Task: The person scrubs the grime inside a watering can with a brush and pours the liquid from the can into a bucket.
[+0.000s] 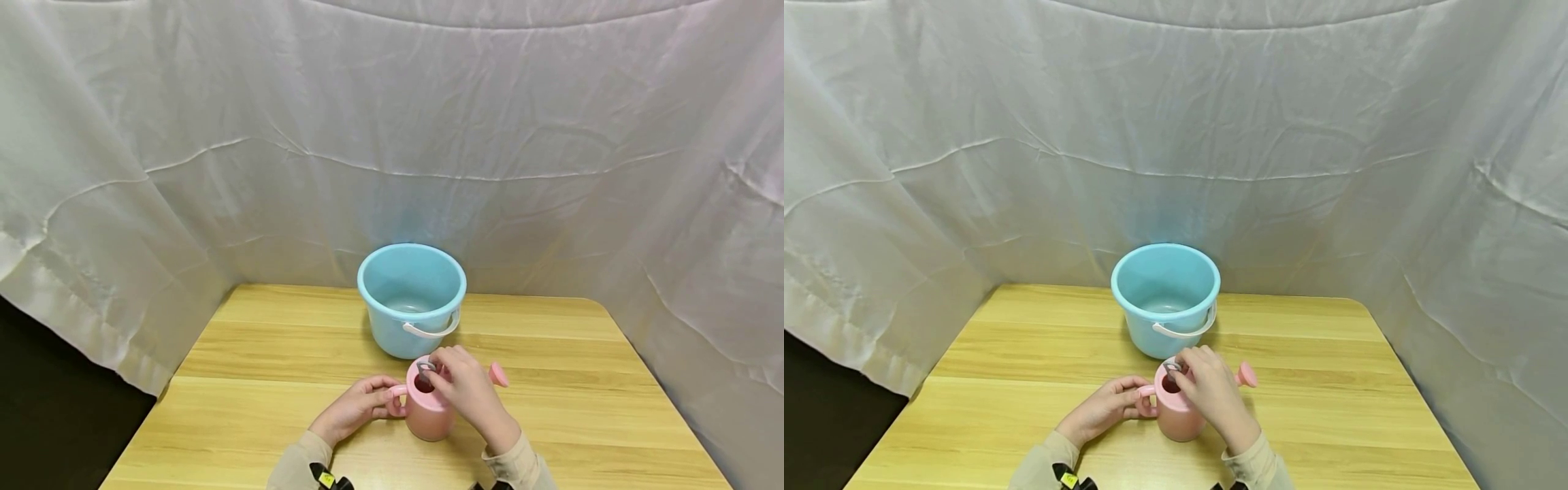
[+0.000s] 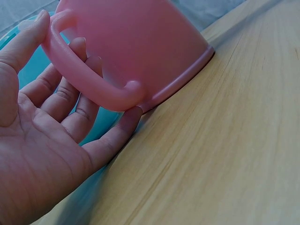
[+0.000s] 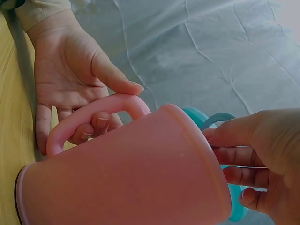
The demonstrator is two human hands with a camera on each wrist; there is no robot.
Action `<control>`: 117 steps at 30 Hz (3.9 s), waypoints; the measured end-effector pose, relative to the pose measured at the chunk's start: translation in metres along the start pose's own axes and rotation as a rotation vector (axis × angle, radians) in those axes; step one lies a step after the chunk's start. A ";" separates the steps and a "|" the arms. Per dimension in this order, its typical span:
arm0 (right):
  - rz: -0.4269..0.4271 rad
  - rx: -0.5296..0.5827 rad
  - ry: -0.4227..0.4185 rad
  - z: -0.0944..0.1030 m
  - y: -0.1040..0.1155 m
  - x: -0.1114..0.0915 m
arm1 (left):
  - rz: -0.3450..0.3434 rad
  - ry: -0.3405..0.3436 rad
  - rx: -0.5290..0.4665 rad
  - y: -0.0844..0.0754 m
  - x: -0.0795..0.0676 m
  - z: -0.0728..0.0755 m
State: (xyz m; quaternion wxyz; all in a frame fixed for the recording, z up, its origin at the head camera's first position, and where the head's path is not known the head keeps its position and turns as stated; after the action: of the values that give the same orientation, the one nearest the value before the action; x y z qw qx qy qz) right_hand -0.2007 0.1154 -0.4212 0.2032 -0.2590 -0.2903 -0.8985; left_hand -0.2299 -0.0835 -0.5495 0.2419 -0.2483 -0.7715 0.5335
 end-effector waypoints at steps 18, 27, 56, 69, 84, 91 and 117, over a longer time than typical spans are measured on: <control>0.199 -0.030 -0.198 0.024 0.008 0.003 | 0.004 -0.004 0.008 -0.001 0.000 -0.001; 0.169 -0.026 -0.157 0.031 0.008 0.002 | 0.001 -0.003 0.002 -0.002 0.000 -0.001; 0.108 -0.107 0.094 0.005 -0.002 -0.001 | 0.008 0.001 0.000 -0.003 0.000 -0.001; 0.077 -0.057 0.222 0.018 -0.007 -0.002 | -0.007 0.013 0.001 -0.004 -0.001 -0.003; 0.091 0.004 0.128 0.033 -0.005 -0.001 | 0.000 0.000 0.002 -0.003 0.000 -0.003; 0.155 0.060 0.043 0.040 -0.001 0.000 | 0.005 -0.004 -0.007 -0.004 -0.001 -0.003; 0.156 -0.078 0.092 0.016 0.002 0.000 | 0.009 -0.002 0.008 -0.006 -0.001 -0.004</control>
State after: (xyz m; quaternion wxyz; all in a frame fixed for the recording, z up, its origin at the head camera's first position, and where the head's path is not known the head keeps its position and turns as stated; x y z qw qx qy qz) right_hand -0.1941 0.1236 -0.4094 0.2754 -0.2471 -0.2244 -0.9015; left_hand -0.2275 -0.0831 -0.5431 0.2395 -0.2501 -0.7686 0.5379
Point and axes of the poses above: each hand's wrist, its own x-axis towards the middle knuckle, its own z-axis out of the back of the hand, y = z × x, the point moved 3 cm from there along x, towards the middle knuckle, and after that the axes turned 7 degrees about -z, right-handed, at the moved point
